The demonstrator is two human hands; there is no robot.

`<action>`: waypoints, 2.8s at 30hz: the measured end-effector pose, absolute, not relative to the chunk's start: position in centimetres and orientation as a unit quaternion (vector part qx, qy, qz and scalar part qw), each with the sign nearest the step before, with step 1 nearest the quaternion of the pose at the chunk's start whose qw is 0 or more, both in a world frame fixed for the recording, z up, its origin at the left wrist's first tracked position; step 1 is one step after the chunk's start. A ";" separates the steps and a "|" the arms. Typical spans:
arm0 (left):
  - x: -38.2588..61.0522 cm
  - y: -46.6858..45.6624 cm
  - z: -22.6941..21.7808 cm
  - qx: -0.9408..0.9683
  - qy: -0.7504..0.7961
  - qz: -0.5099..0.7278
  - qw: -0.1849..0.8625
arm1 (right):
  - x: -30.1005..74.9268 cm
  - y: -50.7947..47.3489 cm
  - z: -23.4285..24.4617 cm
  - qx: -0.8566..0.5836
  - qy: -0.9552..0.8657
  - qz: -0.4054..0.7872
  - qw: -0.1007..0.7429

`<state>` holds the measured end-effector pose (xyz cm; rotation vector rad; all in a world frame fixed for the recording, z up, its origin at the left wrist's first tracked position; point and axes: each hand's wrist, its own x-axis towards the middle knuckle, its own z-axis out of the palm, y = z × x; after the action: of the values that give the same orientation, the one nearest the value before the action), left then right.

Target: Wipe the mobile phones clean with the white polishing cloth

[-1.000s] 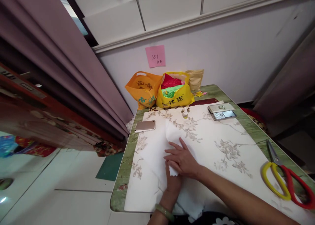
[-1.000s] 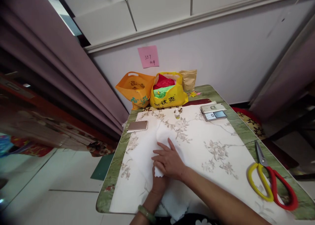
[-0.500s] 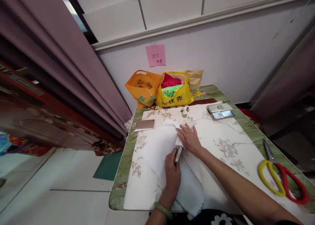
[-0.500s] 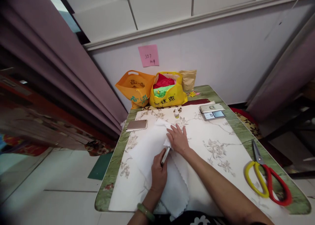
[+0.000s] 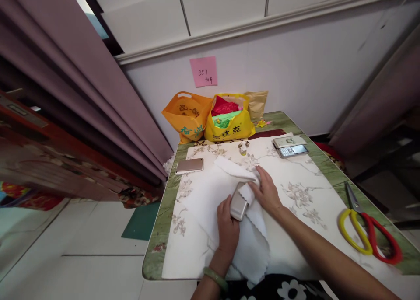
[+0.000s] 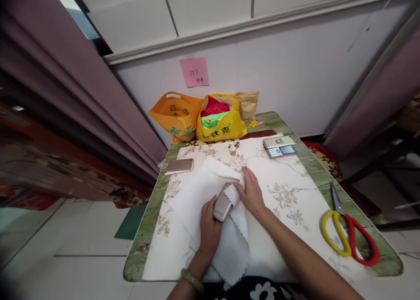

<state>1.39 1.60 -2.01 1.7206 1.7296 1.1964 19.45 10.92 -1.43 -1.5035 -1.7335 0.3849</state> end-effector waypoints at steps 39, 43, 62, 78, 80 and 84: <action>-2.0 -1.2 -1.2 0.655 0.662 0.348 0.105 | 13.3 5.7 0.7 -0.341 -0.903 0.156 0.211; -2.1 -0.7 -1.1 0.652 0.670 0.338 0.111 | 13.1 4.8 0.4 -0.261 -0.936 0.168 0.164; -1.9 -0.8 -1.2 0.614 0.692 0.354 0.135 | 16.3 5.5 0.4 -0.402 -0.897 0.108 0.150; -2.0 -0.7 -1.5 0.628 0.686 0.347 0.121 | 14.7 4.2 -0.3 -0.342 -0.920 0.116 0.154; -2.0 -0.8 -1.4 0.631 0.686 0.344 0.115 | 15.1 4.9 -0.5 -0.350 -0.917 0.121 0.151; -2.0 -0.8 -1.5 0.644 0.682 0.336 0.083 | 17.3 8.1 -1.2 -0.495 -0.845 0.105 0.175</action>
<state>-1.98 -0.82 -1.53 1.9232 2.0360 1.0026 17.35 8.10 -1.17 -1.4022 -2.3926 0.2968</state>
